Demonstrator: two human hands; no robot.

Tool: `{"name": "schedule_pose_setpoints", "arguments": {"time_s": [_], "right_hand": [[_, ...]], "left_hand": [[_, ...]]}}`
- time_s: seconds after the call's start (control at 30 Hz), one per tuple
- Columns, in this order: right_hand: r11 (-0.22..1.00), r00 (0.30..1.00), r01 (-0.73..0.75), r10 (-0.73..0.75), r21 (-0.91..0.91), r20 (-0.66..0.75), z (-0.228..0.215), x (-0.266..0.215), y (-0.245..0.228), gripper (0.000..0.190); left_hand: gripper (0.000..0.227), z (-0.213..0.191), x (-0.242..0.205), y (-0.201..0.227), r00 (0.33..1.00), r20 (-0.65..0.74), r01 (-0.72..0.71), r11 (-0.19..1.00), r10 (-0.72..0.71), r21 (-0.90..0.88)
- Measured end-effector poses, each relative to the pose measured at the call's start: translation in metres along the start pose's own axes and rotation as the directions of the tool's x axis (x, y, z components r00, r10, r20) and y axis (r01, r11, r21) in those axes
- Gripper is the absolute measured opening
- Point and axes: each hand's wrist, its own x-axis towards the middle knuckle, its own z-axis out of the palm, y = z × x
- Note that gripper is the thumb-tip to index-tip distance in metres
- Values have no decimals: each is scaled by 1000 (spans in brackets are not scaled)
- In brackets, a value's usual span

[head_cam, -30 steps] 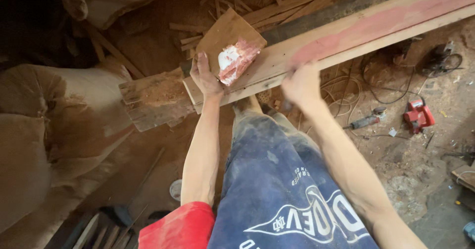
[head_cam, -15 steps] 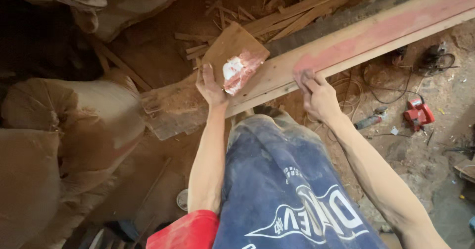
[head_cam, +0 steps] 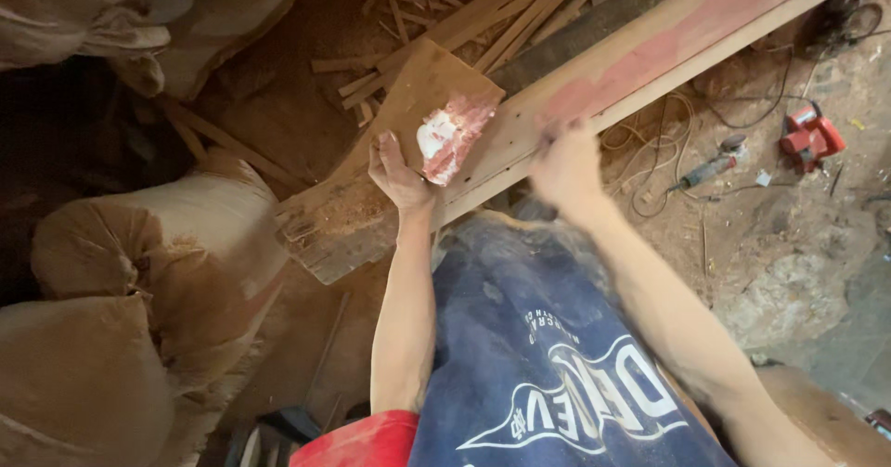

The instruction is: The person applies a pinkish substance to a long wooden plank using a small block. They repeatedly scoop the substance from a small wooden board and spread it along the plank's surface, occasionally flipping the plank to treat different sections.

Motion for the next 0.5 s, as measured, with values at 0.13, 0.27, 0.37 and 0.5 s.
{"name": "schedule_pose_setpoints", "arguments": {"time_s": [0.13, 0.27, 0.37, 0.5], "right_hand": [[1000, 996, -15, 13, 20, 85, 12, -44, -28, 31], [955, 950, 296, -297, 25, 98, -21, -46, -14, 47], [923, 923, 385, -385, -4, -25, -39, -33, 15, 51], [950, 952, 302, -295, 79, -86, -24, -44, 29, 29]], "left_hand": [[34, -8, 11, -10, 996, -39, -74, 987, 80, 145], [35, -8, 8, -12, 985, 62, -169, 958, 159, 232], [33, -4, 8, -9, 991, 66, -127, 981, 118, 146], [32, -3, 15, -7, 991, 47, -131, 980, 125, 151]]}}
